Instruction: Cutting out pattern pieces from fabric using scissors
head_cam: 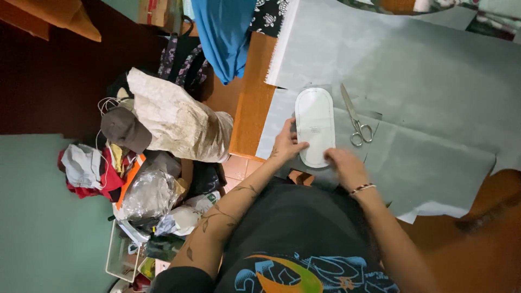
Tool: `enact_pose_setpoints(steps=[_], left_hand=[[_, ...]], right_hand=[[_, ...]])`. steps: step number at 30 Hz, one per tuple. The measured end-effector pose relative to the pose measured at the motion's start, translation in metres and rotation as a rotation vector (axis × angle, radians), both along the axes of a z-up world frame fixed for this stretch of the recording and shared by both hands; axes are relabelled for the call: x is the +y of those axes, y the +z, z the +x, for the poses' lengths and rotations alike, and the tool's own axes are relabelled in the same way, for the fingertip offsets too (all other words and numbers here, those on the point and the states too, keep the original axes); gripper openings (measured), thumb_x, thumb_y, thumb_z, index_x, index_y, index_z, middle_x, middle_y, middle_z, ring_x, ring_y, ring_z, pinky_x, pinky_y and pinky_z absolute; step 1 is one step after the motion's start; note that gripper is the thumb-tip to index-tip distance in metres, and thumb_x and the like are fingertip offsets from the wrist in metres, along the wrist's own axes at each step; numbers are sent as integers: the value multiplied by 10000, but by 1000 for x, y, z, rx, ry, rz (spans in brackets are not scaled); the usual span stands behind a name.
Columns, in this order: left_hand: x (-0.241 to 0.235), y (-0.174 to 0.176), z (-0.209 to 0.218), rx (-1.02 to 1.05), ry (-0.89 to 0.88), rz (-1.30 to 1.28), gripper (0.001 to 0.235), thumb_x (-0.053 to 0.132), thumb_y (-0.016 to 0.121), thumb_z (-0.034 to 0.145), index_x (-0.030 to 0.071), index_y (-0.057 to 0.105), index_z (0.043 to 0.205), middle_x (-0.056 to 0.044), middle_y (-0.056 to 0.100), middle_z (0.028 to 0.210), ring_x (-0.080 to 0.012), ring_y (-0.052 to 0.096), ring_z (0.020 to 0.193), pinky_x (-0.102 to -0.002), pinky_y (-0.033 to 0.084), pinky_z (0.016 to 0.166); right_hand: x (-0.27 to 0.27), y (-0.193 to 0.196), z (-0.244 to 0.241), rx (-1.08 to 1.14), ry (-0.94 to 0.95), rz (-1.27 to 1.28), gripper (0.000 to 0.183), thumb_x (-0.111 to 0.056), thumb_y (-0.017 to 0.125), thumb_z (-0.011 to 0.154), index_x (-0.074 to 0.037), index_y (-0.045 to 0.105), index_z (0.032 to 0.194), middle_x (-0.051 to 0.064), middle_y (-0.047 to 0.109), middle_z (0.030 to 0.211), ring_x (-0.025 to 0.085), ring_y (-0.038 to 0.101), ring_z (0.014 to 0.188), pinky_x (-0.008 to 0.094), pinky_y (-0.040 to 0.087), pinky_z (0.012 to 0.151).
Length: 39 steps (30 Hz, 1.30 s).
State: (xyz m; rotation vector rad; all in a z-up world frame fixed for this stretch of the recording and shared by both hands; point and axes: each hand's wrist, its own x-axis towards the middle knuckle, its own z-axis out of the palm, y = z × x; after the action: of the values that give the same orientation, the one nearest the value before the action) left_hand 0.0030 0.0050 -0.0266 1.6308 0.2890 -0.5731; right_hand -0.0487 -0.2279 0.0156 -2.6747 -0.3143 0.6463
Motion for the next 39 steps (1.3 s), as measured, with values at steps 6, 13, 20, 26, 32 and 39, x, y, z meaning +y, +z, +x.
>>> enact_pose_setpoints(steps=[6, 13, 20, 26, 32, 39], left_hand=[[3, 11, 0, 23, -1, 8, 867, 96, 832, 768, 149, 358, 1492, -166, 730, 1035, -233, 733, 930, -344, 620, 835], [-5, -30, -10, 60, 46, -228, 588, 215, 891, 796, 123, 619, 1309, -68, 753, 993, -154, 708, 878, -292, 603, 782], [-26, -12, -18, -14, -65, 176, 305, 414, 689, 888, 274, 721, 1157, 89, 769, 903, -205, 731, 959, -382, 559, 867], [-21, -24, -19, -22, 26, 110, 374, 220, 774, 805, 171, 706, 1170, -22, 765, 911, -225, 693, 993, -402, 544, 914], [-12, -64, -3, 94, 89, -130, 578, 146, 851, 694, 78, 662, 1236, -48, 743, 961, -164, 681, 959, -316, 552, 872], [-9, 55, 75, 148, 173, -19, 677, 477, 954, 681, 46, 705, 1140, -102, 744, 989, -164, 676, 973, -292, 547, 856]], right_hand=[[-4, 33, 34, -142, -262, 389, 62, -123, 697, 934, -163, 726, 972, 76, 707, 914, 291, 693, 936, 386, 558, 817], [60, 15, 54, 48, -550, 648, 156, -282, 839, 836, -210, 781, 962, 6, 737, 861, 189, 720, 863, 328, 579, 766], [68, 6, 54, 101, -735, 675, 223, -228, 873, 793, -187, 765, 984, 56, 757, 863, 160, 725, 791, 283, 568, 733], [59, 1, 41, 240, -764, 709, 342, -266, 897, 768, -156, 738, 1051, 57, 760, 893, 94, 662, 759, 250, 556, 725], [19, 41, 60, 270, -657, 697, 211, -151, 806, 856, -70, 780, 1050, 159, 768, 887, 203, 715, 773, 325, 579, 688], [-70, 58, 272, -630, -451, 444, 88, -212, 735, 1003, -142, 781, 1029, 109, 743, 947, 317, 704, 918, 408, 557, 813]])
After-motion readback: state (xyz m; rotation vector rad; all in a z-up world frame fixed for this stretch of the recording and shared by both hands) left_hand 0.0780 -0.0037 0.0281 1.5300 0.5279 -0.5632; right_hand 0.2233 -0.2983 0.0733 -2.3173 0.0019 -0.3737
